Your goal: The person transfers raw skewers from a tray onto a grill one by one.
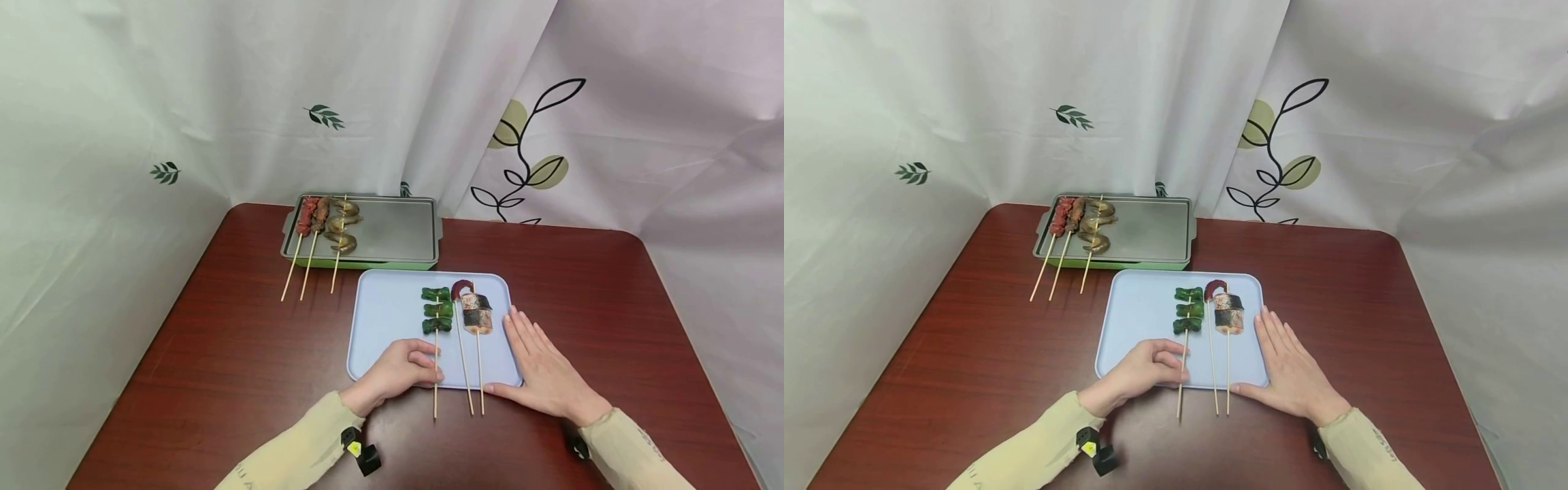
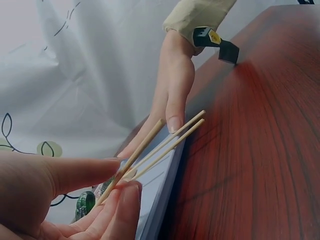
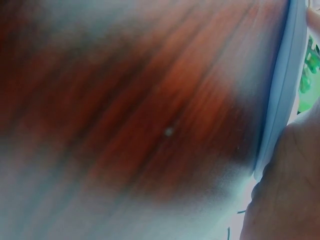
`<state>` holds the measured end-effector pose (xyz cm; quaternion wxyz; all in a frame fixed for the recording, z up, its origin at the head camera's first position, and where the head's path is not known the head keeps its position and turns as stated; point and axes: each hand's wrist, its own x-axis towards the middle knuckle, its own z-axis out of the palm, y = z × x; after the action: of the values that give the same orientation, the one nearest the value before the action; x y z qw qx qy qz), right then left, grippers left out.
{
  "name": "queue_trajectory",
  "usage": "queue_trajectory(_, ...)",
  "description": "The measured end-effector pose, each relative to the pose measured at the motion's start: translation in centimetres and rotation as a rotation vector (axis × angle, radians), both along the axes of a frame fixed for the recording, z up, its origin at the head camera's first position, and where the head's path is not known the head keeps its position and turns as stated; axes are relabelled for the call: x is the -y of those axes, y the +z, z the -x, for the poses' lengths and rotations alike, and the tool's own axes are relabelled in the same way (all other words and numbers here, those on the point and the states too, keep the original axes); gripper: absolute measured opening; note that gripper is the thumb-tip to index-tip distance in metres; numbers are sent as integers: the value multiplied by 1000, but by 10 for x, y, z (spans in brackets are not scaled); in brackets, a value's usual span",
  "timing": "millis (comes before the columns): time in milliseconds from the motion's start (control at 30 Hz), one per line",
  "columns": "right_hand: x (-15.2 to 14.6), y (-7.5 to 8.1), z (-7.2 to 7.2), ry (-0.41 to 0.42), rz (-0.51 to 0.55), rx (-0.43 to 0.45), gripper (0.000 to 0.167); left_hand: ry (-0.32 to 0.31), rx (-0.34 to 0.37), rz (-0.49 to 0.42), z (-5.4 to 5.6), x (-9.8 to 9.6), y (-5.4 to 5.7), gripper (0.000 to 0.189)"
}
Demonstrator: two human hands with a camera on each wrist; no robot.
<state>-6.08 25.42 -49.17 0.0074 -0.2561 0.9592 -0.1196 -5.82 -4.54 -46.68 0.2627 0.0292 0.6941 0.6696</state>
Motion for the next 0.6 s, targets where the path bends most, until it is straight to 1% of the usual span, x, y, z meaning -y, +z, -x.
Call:
queue_trajectory(100,0,0,0,1,-2,-3,121,6,37,-61,-1,3,1,45)
queue_trajectory(267,0,0,0,1,-5,-2,121,-11,39,-59,-1,11,3,48)
queue_trajectory(467,0,0,0,-2,-11,10,121,-37,65,-69,-2,19,8,50)
queue_trajectory(600,0,0,0,-1,-7,7,121,-35,85,-82,-1,21,8,49)
